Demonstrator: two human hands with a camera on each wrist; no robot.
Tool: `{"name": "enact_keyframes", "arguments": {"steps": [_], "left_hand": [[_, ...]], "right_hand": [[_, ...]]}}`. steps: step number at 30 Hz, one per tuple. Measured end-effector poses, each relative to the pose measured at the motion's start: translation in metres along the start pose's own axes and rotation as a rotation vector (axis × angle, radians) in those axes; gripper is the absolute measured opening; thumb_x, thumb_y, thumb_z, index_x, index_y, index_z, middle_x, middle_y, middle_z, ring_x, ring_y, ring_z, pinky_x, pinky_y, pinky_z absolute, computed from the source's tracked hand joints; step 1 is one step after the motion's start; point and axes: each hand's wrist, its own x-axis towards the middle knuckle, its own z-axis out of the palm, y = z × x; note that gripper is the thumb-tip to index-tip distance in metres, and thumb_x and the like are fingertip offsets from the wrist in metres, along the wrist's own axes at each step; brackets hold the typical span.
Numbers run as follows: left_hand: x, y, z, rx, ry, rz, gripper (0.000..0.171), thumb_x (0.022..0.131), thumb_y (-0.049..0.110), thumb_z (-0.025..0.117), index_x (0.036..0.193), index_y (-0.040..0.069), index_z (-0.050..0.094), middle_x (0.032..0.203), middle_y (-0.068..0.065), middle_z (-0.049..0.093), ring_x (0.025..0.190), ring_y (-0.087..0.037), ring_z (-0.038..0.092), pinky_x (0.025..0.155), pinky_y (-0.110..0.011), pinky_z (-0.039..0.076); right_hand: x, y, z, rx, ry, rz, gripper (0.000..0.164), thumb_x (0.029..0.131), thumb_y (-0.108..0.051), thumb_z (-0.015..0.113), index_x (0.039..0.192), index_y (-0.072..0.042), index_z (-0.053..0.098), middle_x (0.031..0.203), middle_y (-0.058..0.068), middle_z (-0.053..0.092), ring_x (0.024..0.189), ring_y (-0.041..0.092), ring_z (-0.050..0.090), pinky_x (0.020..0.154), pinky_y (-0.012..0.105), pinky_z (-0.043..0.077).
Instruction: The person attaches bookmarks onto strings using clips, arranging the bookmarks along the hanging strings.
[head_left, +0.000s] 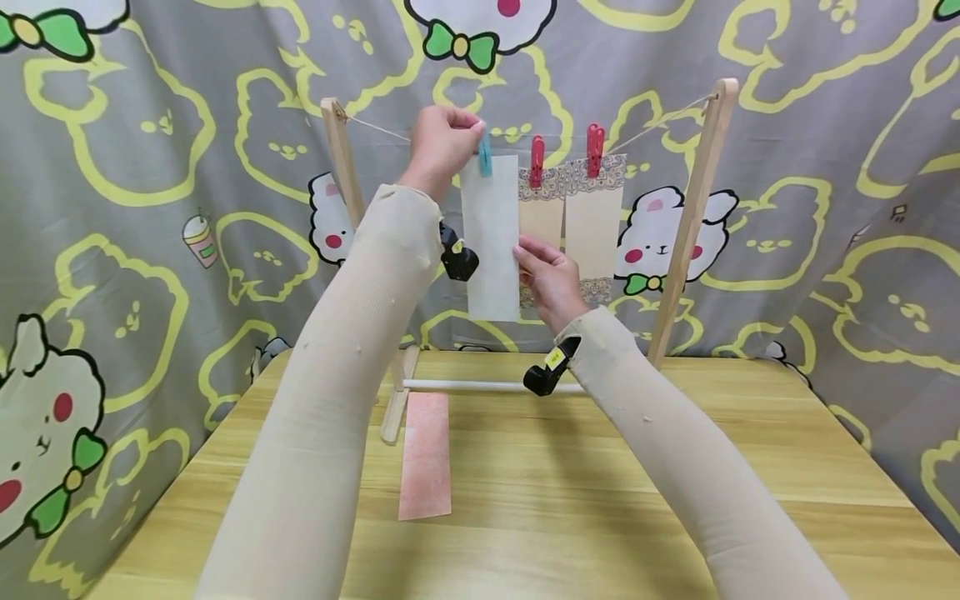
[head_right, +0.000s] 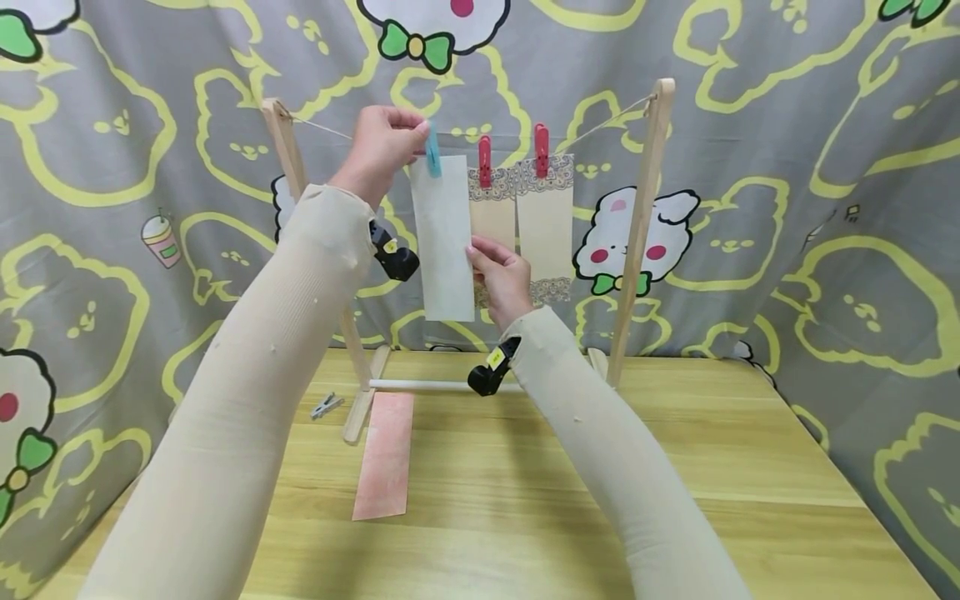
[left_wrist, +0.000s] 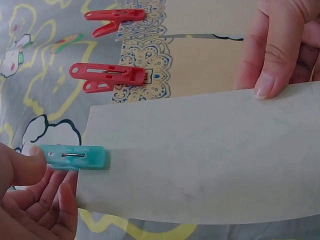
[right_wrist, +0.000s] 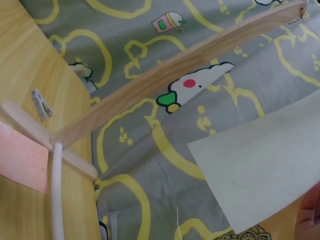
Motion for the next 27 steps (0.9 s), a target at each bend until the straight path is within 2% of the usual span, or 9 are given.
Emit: {"name": "enact_keyframes", "arguments": {"steps": [6,16,23,27], "left_hand": [[-0.0011,-0.0007,-0.0007,0.004,-0.013,-0.011,0.021,0.091,0.023,0.063,0.107,0.012,0.069,0.101,0.002,0.06,0.087,-0.01,0.058,0.081,-0.022,0.048],[-0.003,-0.0032,-0.0047,-0.004,-0.029,-0.022,0.025,0.091,0.026,0.063,0.111,0.012,0.068,0.109,0.0,0.06,0.096,-0.013,0.06,0.088,-0.024,0.049],[-0.0039,-0.005,-0.0074,-0.035,-0.083,-0.035,0.03,0.092,0.025,0.062,0.118,0.011,0.065,0.117,-0.001,0.059,0.098,-0.014,0.06,0.089,-0.023,0.049],[-0.0057,-0.0058,-0.0079,-0.031,-0.108,-0.015,0.031,0.091,0.026,0.062,0.118,0.011,0.065,0.12,-0.002,0.059,0.1,-0.016,0.06,0.09,-0.023,0.049]], "right_hand": [[-0.0012,0.0005,-0.0011,-0.011,0.004,0.003,0.021,0.085,0.001,0.066,0.078,-0.018,0.071,0.079,-0.004,0.068,0.067,0.008,0.06,0.06,0.017,0.047],[-0.0019,0.0017,0.0003,-0.007,-0.019,0.009,0.021,0.085,0.001,0.066,0.077,-0.018,0.071,0.077,-0.004,0.069,0.064,0.008,0.06,0.058,0.017,0.046],[-0.0027,0.0027,-0.0012,-0.038,-0.02,0.019,0.019,0.086,0.0,0.066,0.079,-0.018,0.07,0.078,-0.004,0.068,0.067,0.008,0.061,0.06,0.017,0.047],[-0.003,0.0037,-0.0019,-0.048,-0.019,0.029,0.018,0.086,0.0,0.065,0.08,-0.017,0.07,0.078,-0.004,0.068,0.066,0.008,0.06,0.062,0.018,0.047]]}}
